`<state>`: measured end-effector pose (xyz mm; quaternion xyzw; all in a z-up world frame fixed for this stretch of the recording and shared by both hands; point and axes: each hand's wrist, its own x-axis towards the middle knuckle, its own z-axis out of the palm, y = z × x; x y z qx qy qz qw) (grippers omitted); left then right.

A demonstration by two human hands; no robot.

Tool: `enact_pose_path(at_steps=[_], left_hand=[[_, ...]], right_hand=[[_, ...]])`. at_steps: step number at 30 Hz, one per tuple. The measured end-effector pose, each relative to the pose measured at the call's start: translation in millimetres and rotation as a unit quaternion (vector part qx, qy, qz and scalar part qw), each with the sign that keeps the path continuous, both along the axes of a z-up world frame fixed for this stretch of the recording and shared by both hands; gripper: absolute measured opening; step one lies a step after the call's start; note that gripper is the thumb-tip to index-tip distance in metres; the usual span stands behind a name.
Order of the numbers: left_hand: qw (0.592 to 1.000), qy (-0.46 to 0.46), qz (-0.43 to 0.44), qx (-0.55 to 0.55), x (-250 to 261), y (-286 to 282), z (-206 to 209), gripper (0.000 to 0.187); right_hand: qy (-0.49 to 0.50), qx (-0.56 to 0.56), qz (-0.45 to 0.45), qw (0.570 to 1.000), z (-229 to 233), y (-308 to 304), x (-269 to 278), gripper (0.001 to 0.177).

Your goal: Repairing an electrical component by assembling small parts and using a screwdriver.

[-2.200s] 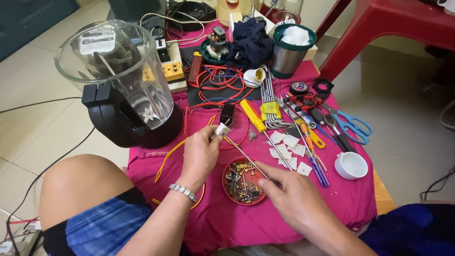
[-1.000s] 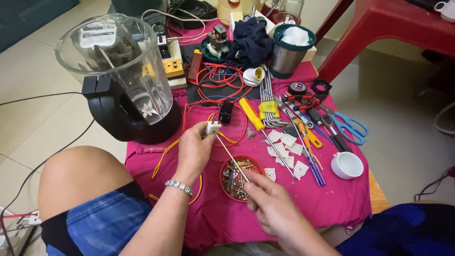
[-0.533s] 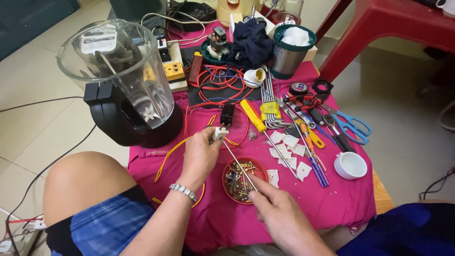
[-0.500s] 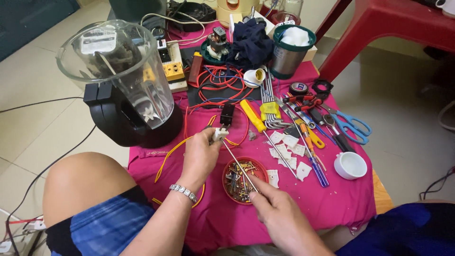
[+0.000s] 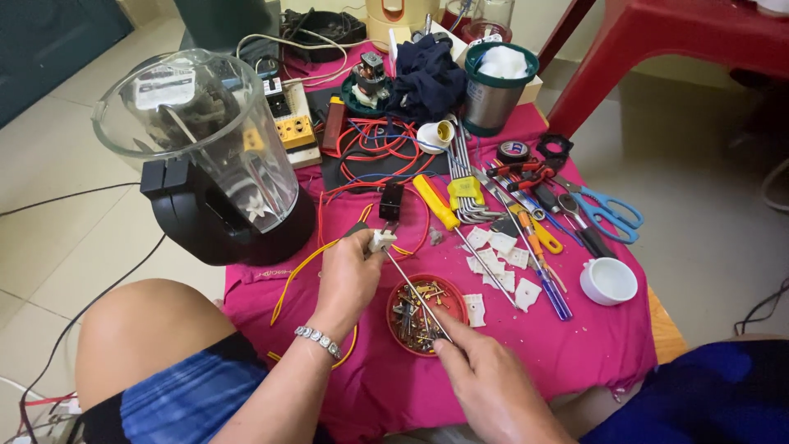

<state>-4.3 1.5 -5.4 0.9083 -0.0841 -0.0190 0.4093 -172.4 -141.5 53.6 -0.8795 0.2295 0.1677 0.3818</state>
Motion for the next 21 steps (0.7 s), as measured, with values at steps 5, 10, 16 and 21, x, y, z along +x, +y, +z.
enact_pose_path(at_steps=[5,10,16,21], left_hand=[[0.999,0.025,0.002,0.024,-5,-1,7,0.008],[0.998,0.043,0.006,0.04,-6,-2,13,0.008],[1.0,0.015,0.005,0.005,-9,-4,9,0.015],[0.997,-0.007,0.065,-0.031,-13,-2,10,0.022]], right_hand=[[0.03,-0.063,0.023,0.997,5,1,-1,0.056],[0.033,-0.136,0.072,0.988,-1,-2,-4,0.057],[-0.02,-0.165,0.089,0.982,-9,-18,-11,0.058],[0.015,-0.205,0.1,0.974,10,-25,-2,0.059]])
